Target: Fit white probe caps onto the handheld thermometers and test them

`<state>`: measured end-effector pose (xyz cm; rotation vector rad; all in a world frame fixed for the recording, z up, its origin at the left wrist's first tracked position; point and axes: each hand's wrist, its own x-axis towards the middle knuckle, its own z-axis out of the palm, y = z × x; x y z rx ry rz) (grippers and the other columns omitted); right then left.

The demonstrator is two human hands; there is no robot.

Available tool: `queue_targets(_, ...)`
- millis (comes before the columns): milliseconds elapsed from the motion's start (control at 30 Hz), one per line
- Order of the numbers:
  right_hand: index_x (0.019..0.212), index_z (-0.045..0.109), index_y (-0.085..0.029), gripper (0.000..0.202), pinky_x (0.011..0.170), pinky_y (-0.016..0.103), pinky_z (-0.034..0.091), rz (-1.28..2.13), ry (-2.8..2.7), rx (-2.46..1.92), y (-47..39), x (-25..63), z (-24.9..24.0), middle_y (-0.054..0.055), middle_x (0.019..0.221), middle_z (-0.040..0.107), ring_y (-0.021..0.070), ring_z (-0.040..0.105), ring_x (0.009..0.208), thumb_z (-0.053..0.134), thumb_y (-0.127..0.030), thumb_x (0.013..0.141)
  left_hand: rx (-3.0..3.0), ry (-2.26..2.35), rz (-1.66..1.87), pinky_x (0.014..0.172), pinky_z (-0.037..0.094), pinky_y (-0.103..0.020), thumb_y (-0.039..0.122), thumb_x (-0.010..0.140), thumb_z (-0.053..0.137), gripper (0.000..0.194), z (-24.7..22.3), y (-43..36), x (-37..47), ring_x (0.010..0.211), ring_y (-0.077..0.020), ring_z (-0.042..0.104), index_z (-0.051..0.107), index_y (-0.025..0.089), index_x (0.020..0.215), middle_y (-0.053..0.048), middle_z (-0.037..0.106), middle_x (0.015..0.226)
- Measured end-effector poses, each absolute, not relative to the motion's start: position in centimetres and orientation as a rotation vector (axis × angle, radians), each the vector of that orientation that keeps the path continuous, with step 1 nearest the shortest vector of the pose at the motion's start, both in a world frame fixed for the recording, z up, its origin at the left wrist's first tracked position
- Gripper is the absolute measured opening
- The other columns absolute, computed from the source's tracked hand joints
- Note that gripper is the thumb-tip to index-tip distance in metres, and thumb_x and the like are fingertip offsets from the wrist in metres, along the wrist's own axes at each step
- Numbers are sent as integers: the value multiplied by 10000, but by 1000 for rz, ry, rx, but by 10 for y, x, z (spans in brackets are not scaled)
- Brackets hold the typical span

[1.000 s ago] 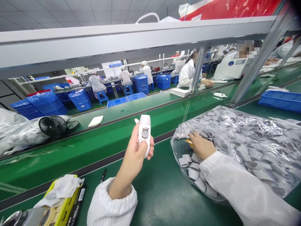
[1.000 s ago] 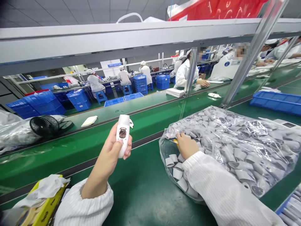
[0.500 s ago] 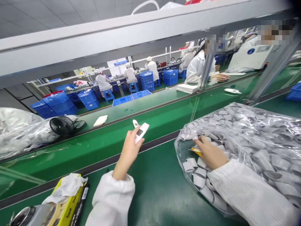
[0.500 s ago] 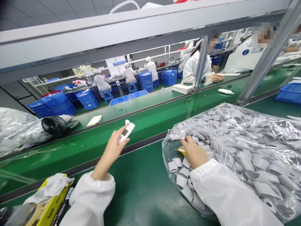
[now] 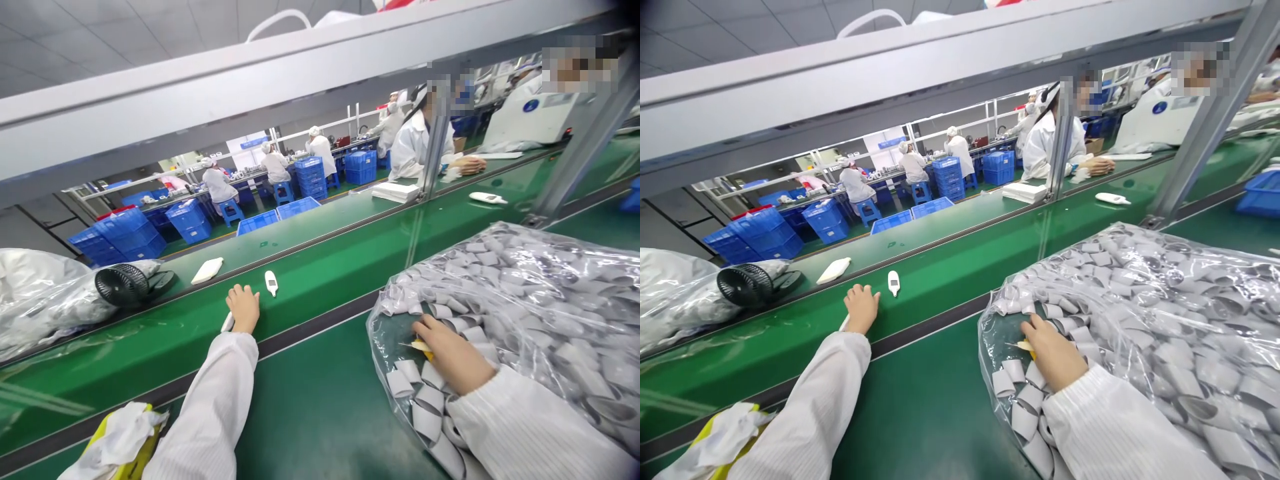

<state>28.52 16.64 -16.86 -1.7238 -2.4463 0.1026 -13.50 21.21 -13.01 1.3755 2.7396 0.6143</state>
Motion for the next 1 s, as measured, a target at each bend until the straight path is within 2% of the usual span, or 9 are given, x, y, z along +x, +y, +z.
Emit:
queue_targets(67,988,635,-160,421,735,301,444,112,-2441,-1736,167,289,-167,97,997,630,221,683,917,406,102,751,1361,2689,640,974,523,-503,372,947,621,394,-132,227,-129,1170,-270,598,584,165,1280,-118,582,1333)
queue_targets(267,1063,625,-165,430,591,293,366,117,-2337,-1777,169,296,-168,104,1036,643,180,657,688,376,60,794,1201,2506,820,934,548,-470,354,943,632,371,-133,241,-122,1116,-250,625,594,162,1257,-108,609,1281)
queue_targets(467,1062,600,-195,428,616,298,421,216,-2150,-1698,172,292,-167,100,1075,601,193,639,748,391,23,759,1123,2132,1240,889,570,-436,342,947,629,330,-106,219,-114,1051,-228,648,612,151,1216,-97,638,1218)
queue_targets(600,1040,588,-197,342,791,369,508,343,-2009,-1552,171,286,-161,141,1133,570,255,642,976,380,-47,812,1051,1775,1580,849,580,-406,339,948,629,295,-76,186,-97,994,-209,661,629,139,1165,-85,657,1159)
queue_targets(667,996,579,-199,277,950,415,483,414,-1945,-1450,169,282,-155,156,1145,579,278,600,1136,379,-85,842,1023,1577,1712,846,576,-400,342,943,634,282,-58,162,-86,982,-202,663,641,135,1135,-85,668,1144)
queue_targets(733,999,563,-213,234,992,427,470,498,-1881,-1358,168,276,-146,146,1125,622,270,600,1150,385,-130,873,1010,1379,1816,852,561,-373,373,921,654,300,-40,133,-74,1003,-201,666,660,139,1109,-89,683,1157)
queue_targets(833,1073,545,-224,211,704,356,541,644,-1789,-1257,168,262,-127,102,1011,677,206,651,761,391,-289,945,996,1141,1928,846,528,-311,480,851,697,388,-17,92,-54,1073,-224,666,692,165,1079,-88,716,1159)
queue_targets(900,1097,557,-217,321,485,291,446,710,-1732,-1201,167,250,-107,74,940,662,135,524,518,380,-453,969,979,1062,1985,805,514,-285,539,860,670,437,-7,71,-40,1043,-217,676,673,184,1115,-78,747,1052)
queue_targets(1000,1147,611,-191,513,401,245,278,918,-1594,-1039,156,229,-69,7,749,553,82,350,439,465,-627,919,973,1012,2013,670,476,-243,580,912,589,454,-1,52,-25,758,-149,657,643,184,1129,-17,697,738)
